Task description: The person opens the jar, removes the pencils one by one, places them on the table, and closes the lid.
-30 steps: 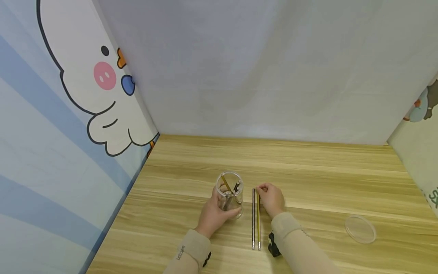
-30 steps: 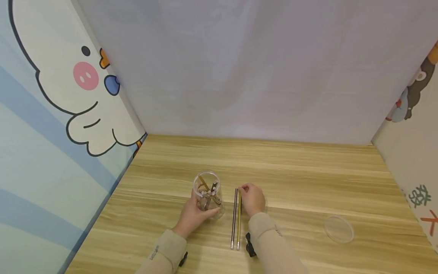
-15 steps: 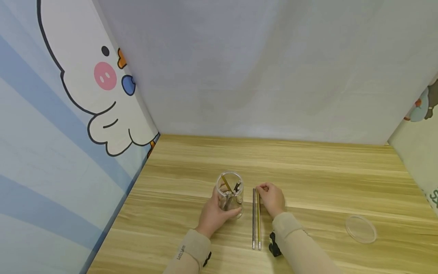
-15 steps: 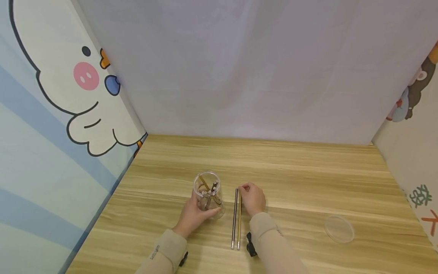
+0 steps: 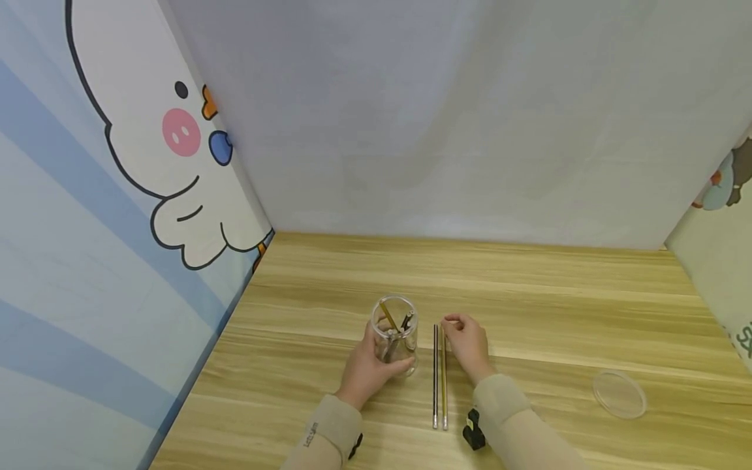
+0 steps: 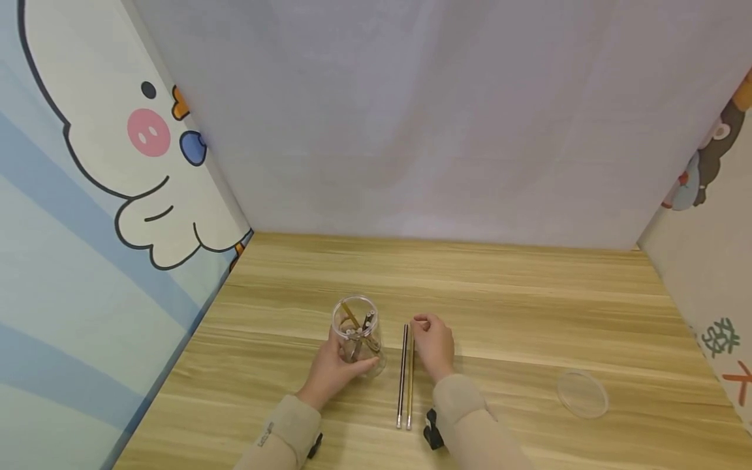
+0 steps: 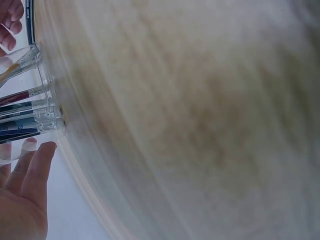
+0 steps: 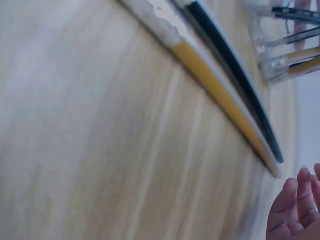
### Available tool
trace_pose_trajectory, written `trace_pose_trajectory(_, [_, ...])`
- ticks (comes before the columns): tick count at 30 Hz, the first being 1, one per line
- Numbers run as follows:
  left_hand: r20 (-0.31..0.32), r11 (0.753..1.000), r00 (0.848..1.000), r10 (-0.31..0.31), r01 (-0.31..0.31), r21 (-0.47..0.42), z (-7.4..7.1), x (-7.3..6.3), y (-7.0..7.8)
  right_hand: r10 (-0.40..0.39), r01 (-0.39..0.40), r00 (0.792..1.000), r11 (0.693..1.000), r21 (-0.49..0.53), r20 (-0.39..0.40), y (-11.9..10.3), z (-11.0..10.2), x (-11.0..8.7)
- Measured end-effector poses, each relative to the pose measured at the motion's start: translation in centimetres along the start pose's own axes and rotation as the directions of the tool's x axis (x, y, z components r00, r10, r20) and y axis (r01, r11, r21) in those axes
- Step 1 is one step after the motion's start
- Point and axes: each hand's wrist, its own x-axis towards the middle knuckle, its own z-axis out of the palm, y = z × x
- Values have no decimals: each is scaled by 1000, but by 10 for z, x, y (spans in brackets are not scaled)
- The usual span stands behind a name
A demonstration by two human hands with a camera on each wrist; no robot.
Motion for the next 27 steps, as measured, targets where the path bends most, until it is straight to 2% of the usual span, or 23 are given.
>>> trace_pose_trajectory(12, [3,1000,1000,5,-5,-15,-1,-3,-1,-26,27,1000,984,177,-10,-16,-2,-19])
trace_pose_trajectory(18, [1,1000,1000,12,-11,-8,0,-1,-1,-44,46,999,975,219,-16,-31,-5,-26])
trace_pose_trajectory(22, [-1,1000,1000,12,-12,-13,0,-1,-1,-84,88,996,961,263,-28,-42,-7,-30])
trace_pose_trajectory(27, [-2,1000,1000,7,-7,-13,-1,0,0,-137,159,986,938,307,-92,-57,-8,-35])
